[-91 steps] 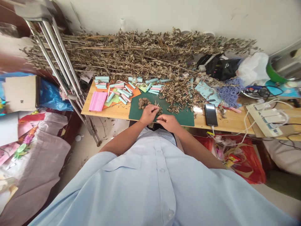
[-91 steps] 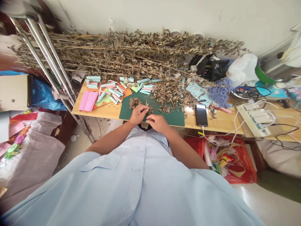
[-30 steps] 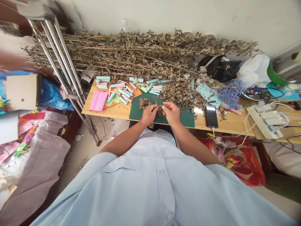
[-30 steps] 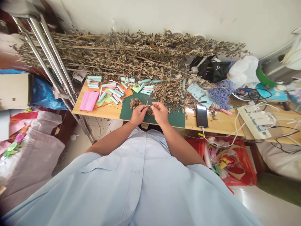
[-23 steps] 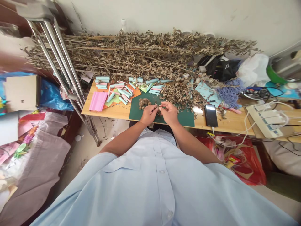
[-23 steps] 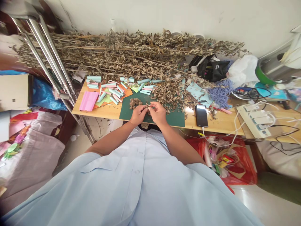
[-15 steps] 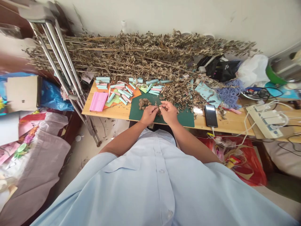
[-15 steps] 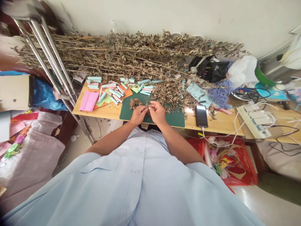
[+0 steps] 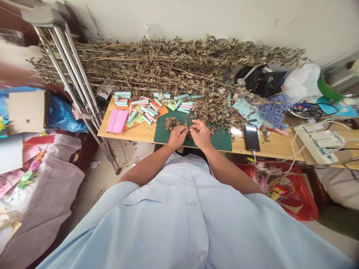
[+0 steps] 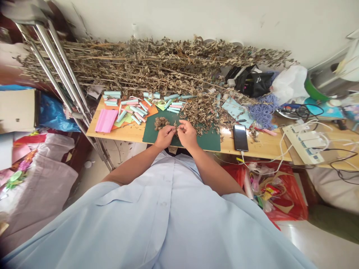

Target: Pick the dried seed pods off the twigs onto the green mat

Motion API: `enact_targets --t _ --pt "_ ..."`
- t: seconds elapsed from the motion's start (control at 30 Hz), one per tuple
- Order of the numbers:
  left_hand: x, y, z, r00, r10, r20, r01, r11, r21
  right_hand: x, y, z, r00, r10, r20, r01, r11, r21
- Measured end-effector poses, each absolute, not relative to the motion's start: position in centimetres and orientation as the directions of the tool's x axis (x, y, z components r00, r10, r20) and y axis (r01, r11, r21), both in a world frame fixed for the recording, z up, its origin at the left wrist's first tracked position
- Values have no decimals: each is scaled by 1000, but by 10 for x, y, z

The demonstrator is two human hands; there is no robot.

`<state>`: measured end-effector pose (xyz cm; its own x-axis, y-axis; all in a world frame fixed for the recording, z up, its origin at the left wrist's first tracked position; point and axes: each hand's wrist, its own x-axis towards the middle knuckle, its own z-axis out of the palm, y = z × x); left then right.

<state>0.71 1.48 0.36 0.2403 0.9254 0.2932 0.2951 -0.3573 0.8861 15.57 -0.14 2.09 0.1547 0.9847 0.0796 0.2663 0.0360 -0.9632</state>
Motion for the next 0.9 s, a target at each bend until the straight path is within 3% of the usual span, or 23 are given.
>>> enact_targets --t 0.5,0.9 --pt "7 13 7 272 918 288 329 -370 869 152 -2 23 219 973 73 242 18 -970" --pt "6 12 12 244 947 208 300 -277 913 169 7 15 268 957 109 296 26 -955"
